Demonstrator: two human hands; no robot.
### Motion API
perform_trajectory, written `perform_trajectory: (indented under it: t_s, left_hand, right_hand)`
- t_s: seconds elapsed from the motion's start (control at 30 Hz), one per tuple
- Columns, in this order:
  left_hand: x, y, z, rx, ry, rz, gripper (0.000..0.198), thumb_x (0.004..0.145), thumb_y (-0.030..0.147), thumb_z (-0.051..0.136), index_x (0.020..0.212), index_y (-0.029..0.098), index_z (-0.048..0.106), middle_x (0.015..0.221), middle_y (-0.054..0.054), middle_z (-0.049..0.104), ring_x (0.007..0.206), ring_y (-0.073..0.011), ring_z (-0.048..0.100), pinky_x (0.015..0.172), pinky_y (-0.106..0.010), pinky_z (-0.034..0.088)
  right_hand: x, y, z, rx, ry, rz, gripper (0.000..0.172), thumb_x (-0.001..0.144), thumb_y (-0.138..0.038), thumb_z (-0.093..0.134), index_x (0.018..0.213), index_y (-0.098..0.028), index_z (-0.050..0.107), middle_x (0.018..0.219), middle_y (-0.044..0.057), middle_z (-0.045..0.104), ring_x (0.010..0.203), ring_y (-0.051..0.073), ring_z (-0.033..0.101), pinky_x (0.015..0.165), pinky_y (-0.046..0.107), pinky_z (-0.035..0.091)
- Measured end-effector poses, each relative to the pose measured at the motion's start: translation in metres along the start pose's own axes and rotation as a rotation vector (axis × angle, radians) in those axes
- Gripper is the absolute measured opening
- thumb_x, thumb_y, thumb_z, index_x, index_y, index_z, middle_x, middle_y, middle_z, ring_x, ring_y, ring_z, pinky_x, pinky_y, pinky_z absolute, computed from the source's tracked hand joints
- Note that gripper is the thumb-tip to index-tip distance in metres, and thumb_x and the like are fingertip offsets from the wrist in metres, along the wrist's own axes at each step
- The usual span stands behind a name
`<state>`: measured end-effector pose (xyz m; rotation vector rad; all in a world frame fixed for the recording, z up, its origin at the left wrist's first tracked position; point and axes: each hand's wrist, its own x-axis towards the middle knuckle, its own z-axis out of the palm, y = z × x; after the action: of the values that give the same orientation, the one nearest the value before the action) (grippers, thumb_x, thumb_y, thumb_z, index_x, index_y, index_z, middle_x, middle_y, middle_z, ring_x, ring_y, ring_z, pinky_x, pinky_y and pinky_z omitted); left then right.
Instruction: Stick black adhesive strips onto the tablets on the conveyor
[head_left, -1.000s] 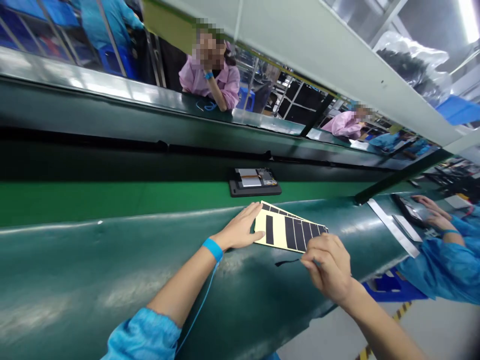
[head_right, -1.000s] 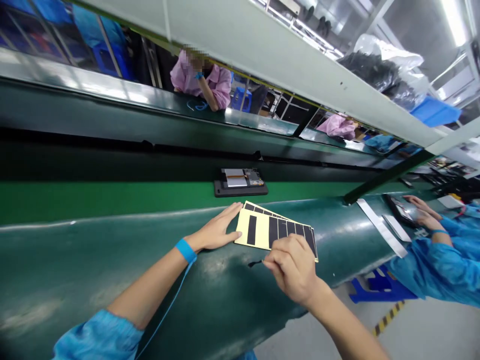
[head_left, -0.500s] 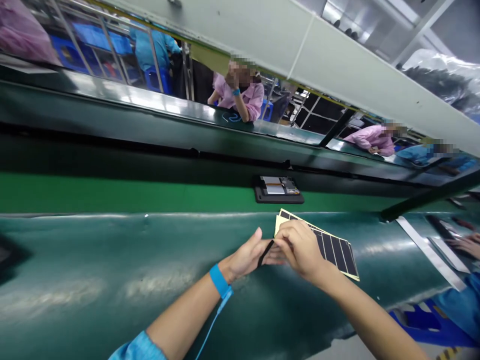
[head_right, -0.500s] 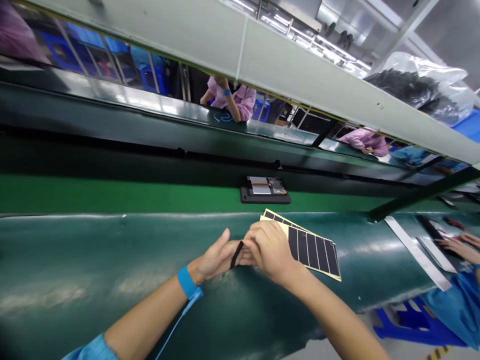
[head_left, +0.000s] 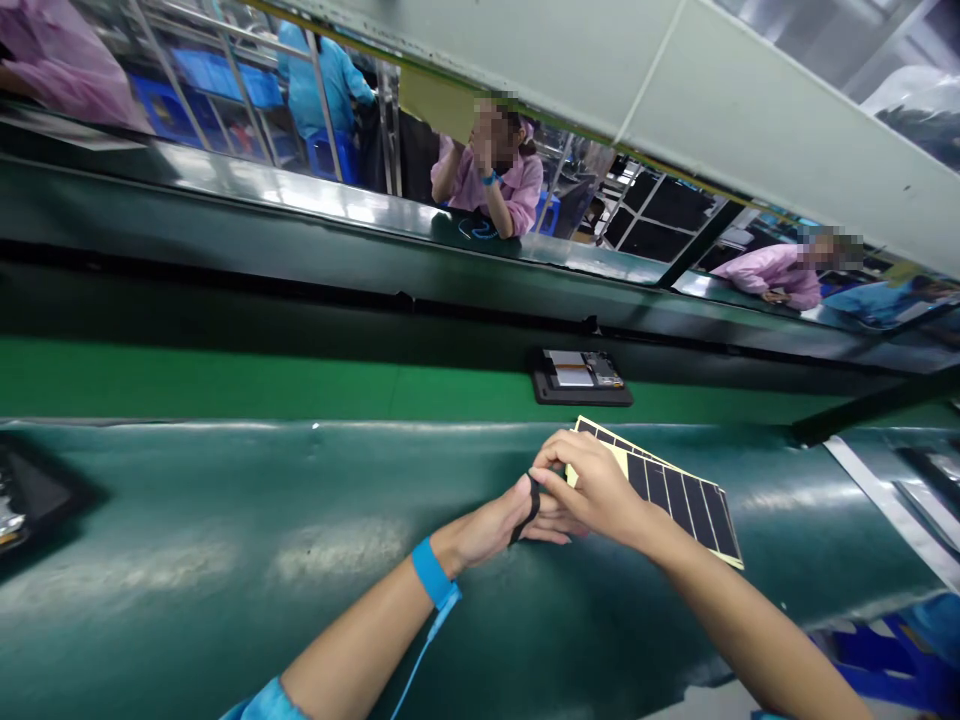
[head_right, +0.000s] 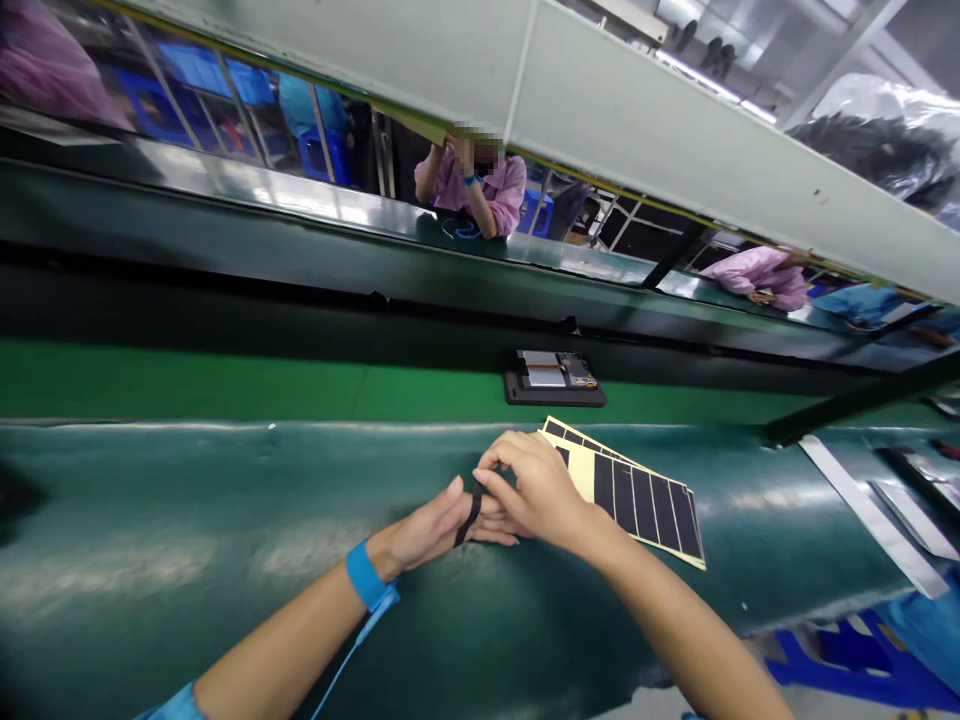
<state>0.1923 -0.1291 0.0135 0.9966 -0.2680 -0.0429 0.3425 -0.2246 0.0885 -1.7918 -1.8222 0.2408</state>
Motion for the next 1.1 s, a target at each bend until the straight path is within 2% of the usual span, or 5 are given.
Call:
perform_trajectory:
  t_s: [0.2,0.37,0.5,0.87,1.1]
  left_hand:
    - [-0.030,0.019,0.002,0.301,0.115,-0.012,0.080,0.095,0.070,0.050,0.154,0.016,0.044,0.151,-0.019,0.052,0.138,-0.0337,0.053,0.116,-0.052,0.040]
    - [-0.063,0.026,-0.012,1.223,0.504,-0.070,0.067,0.092,0.042,0.066,0.152,0.020,0.045,0.157,-0.016,0.046,0.145,-0.0333,0.044,0.121,-0.056,0.034]
    - [-0.087,0.017,-0.034,1.400,0.734,-0.056,0.052,0.095,0.032,0.059,0.145,0.020,0.054,0.155,-0.016,0.048,0.147,-0.0367,0.040,0.121,-0.064,0.028]
    - [-0.100,0.021,-0.025,0.651,0.801,0.157,0.074,0.100,0.071,0.027,0.131,0.015,0.064,0.123,-0.022,0.071,0.099,-0.0321,0.073,0.083,-0.046,0.058]
    - [-0.107,0.026,-0.031,-0.426,0.652,0.411,0.088,0.087,0.086,0.034,0.145,0.022,0.052,0.154,-0.018,0.050,0.144,-0.0412,0.042,0.115,-0.065,0.031]
  right_hand:
    - [0.010,0.009,0.011,0.287,0.079,0.224,0.013,0.096,-0.034,0.061,0.097,-0.022,0.064,0.088,0.001,0.066,0.082,0.016,0.059,0.079,0.031,0.046]
    - [0.018,0.014,0.047,0.437,0.130,0.286,0.020,0.095,-0.040,0.058,0.092,-0.021,0.065,0.084,0.002,0.067,0.078,0.016,0.060,0.076,0.030,0.049]
    - [0.029,0.010,0.094,0.498,0.123,0.283,0.025,0.095,-0.042,0.057,0.086,-0.020,0.065,0.077,0.001,0.067,0.070,0.015,0.059,0.069,0.028,0.049]
    - [0.036,0.019,0.155,0.495,0.142,0.240,0.034,0.096,-0.048,0.055,0.083,-0.020,0.066,0.064,0.000,0.064,0.055,0.014,0.055,0.055,0.025,0.045]
    - [0.032,0.022,0.154,0.482,0.109,0.246,0.025,0.097,-0.040,0.056,0.086,-0.020,0.067,0.068,-0.001,0.065,0.059,0.014,0.056,0.059,0.026,0.045]
